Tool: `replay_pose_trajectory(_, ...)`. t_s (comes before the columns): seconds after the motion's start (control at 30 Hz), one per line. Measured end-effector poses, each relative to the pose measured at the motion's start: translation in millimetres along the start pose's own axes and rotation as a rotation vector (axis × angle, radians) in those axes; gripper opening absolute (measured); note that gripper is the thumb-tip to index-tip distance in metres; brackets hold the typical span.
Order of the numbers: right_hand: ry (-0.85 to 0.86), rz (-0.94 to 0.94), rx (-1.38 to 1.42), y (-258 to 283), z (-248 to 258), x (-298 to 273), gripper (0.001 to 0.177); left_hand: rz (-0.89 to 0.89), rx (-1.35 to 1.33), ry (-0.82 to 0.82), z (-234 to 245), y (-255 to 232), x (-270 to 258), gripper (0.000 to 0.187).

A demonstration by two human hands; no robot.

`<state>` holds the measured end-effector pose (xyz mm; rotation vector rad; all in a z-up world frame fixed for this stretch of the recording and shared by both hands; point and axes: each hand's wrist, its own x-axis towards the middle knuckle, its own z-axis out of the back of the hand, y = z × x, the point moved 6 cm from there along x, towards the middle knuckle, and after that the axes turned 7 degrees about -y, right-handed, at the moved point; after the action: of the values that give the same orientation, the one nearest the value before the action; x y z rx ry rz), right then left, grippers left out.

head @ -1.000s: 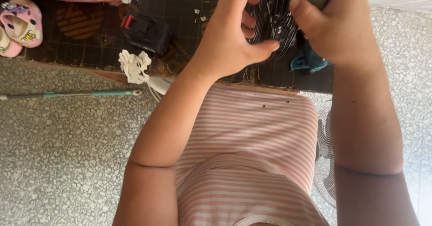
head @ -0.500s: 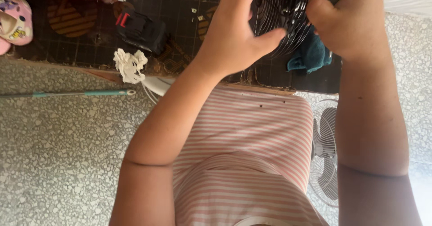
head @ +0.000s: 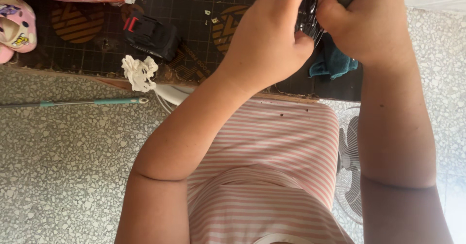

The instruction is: The person uses a screwdriver to remove screws from the front grill of a black electric fan. They loosen multiple screws, remove the grill, and then remove the fan blades from the motor shaft.

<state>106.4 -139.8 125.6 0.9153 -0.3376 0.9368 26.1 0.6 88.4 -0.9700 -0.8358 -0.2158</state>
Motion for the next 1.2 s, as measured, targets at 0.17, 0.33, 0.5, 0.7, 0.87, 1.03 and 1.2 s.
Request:
replay_pose_trajectory(0.17, -0.026, 0.075, -0.111, 4, -3, 1, 0.01, -0.047, 0.078, -0.048, 4, -7, 3, 0.078)
replay_pose_trajectory(0.33, -0.068, 0.067, -0.123, 2, -5, 5, 0.011, -0.027, 0.202, -0.082, 10, 0, 1, 0.071)
replay_pose_trajectory(0.5, -0.084, 0.092, -0.113, 1, -5, 4, 0.016, 0.329, -0.06, -0.052, 4, 24, -7, 0.058)
replay_pose_trajectory(0.7, -0.093, 0.126, -0.126, 5, -7, 4, 0.023, 0.233, 0.005, -0.159, -6, 24, -7, 0.088)
replay_pose_trajectory(0.87, -0.061, 0.111, -0.161, 13, -10, 11, 0.023, 0.324, 0.064, -0.254, -12, 30, -7, 0.076)
replay_pose_trajectory(1.03, -0.044, 0.023, -0.211, 12, -13, 12, 0.013, 0.383, -0.029, -0.292, -12, 36, -6, 0.067)
replay_pose_trajectory(1.2, -0.065, 0.128, -0.165, 17, -12, 12, 0.023, 0.653, -0.071, -0.147, -26, 50, 4, 0.071)
